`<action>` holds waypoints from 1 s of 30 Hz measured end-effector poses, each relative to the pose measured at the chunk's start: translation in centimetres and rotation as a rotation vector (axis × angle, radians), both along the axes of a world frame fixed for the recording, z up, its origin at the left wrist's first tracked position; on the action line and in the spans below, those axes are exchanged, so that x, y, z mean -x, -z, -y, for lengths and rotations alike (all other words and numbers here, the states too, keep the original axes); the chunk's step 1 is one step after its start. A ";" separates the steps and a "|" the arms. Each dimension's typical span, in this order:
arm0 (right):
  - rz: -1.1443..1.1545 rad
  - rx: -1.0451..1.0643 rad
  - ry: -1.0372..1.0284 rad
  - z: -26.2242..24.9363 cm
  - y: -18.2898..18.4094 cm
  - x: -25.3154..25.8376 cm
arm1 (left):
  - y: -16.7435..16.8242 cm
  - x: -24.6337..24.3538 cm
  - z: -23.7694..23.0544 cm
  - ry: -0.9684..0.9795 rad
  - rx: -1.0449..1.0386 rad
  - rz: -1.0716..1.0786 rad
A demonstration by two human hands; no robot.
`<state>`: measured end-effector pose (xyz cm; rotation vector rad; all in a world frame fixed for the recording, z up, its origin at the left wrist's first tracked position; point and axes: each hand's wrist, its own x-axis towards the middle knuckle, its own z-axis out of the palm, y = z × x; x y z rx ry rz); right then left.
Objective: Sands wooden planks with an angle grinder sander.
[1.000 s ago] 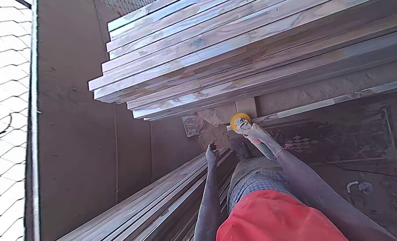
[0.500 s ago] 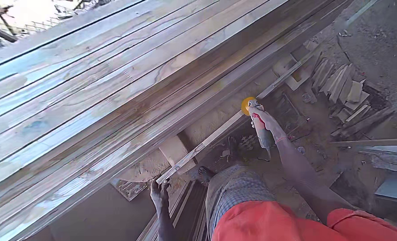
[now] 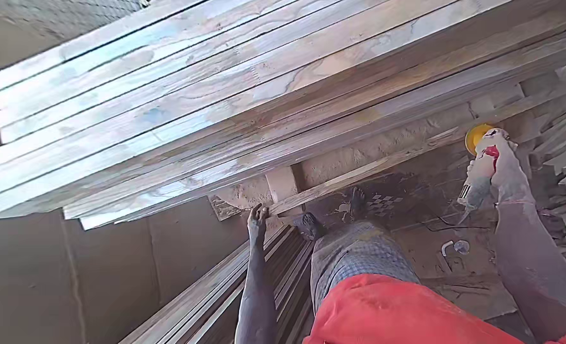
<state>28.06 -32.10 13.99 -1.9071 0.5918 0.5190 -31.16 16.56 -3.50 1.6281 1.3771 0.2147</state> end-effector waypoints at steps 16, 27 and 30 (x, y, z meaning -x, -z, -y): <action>-0.290 0.168 -1.174 -32.2 8.3 39.3 | 1.3 14.7 0.5 -0.447 0.333 0.087; -0.259 0.302 -1.391 -41.3 9.1 49.4 | 2.1 24.9 7.1 -0.655 0.335 0.122; -0.269 0.320 -1.362 -40.1 8.8 48.4 | 2.2 21.5 6.1 -0.666 0.408 0.211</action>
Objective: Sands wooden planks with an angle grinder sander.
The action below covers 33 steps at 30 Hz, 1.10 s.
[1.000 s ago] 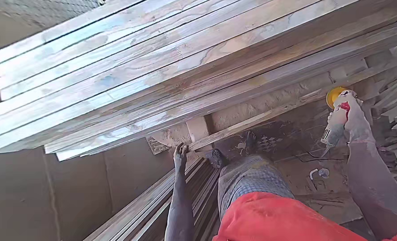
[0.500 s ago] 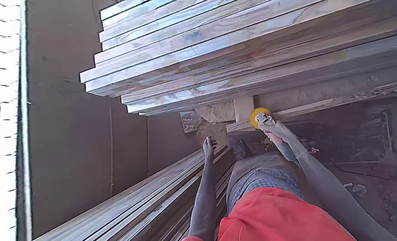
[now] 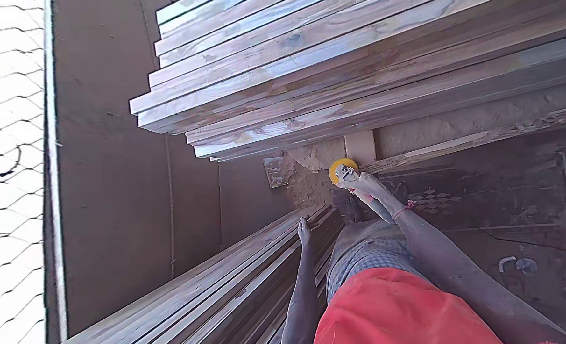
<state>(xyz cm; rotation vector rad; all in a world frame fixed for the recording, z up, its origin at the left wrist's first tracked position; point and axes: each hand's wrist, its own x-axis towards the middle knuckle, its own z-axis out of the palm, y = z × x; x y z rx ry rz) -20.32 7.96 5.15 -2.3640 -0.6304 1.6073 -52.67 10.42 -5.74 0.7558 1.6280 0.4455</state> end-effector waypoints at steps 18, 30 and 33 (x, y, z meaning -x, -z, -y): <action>-0.068 -0.180 0.713 15.7 -1.4 -17.4 | -2.6 -20.5 -8.2 0.984 -0.716 -0.511; 0.054 -0.253 1.137 33.3 -4.9 -46.1 | -1.5 -35.4 -0.5 0.942 -0.740 -0.660; 0.114 -0.315 1.297 37.5 -5.0 -52.0 | -1.4 -35.8 -0.3 0.901 -0.747 -0.667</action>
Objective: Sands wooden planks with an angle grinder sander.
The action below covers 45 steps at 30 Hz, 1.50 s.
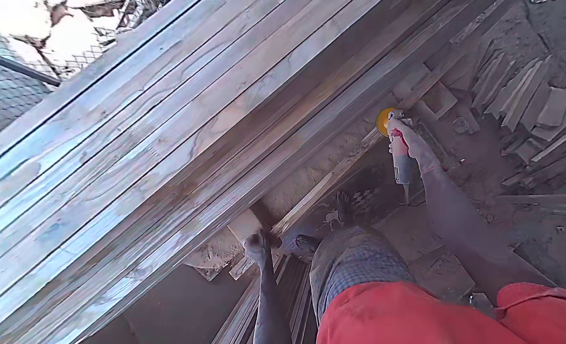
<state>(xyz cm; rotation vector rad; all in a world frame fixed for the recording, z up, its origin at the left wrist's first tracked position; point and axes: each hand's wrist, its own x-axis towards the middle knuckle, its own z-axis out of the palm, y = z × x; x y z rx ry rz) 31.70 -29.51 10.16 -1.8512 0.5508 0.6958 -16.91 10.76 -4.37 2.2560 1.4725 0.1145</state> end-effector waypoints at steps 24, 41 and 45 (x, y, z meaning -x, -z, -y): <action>-0.107 0.270 -1.243 -29.8 4.0 36.5 | 0.1 11.7 -5.7 -0.255 0.007 -0.154; -0.029 -0.020 -0.166 -6.9 -0.9 11.2 | -0.2 3.4 0.8 0.048 -0.092 -0.061; 0.014 -0.040 -0.071 -1.3 0.0 -0.9 | -2.2 -10.6 8.1 0.117 -0.044 -0.036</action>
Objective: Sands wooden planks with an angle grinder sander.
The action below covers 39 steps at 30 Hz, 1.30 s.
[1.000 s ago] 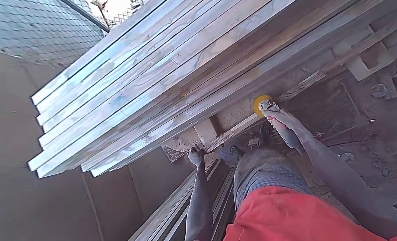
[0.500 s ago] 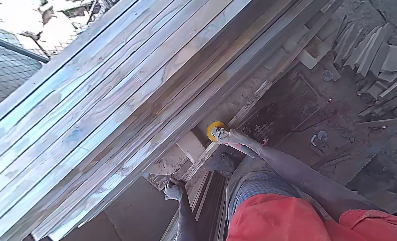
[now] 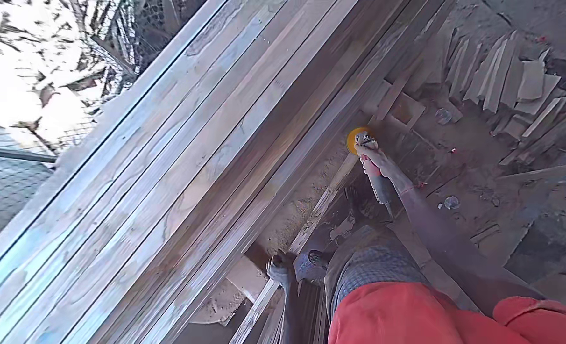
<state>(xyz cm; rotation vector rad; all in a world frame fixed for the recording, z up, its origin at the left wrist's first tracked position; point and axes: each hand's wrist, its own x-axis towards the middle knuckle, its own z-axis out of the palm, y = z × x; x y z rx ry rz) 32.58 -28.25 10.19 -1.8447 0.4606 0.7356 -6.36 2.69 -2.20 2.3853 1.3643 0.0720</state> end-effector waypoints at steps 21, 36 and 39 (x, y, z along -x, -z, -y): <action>-0.121 0.068 -0.479 -0.2 -2.0 1.4 | -0.3 -10.7 5.4 0.061 -0.095 -0.132; -0.109 0.051 -0.376 2.8 -1.6 -1.5 | 0.8 3.9 -1.7 -0.075 -0.102 -0.152; -0.104 0.051 -0.233 6.0 -3.0 -6.2 | -0.7 -3.3 2.5 -0.006 -0.134 -0.101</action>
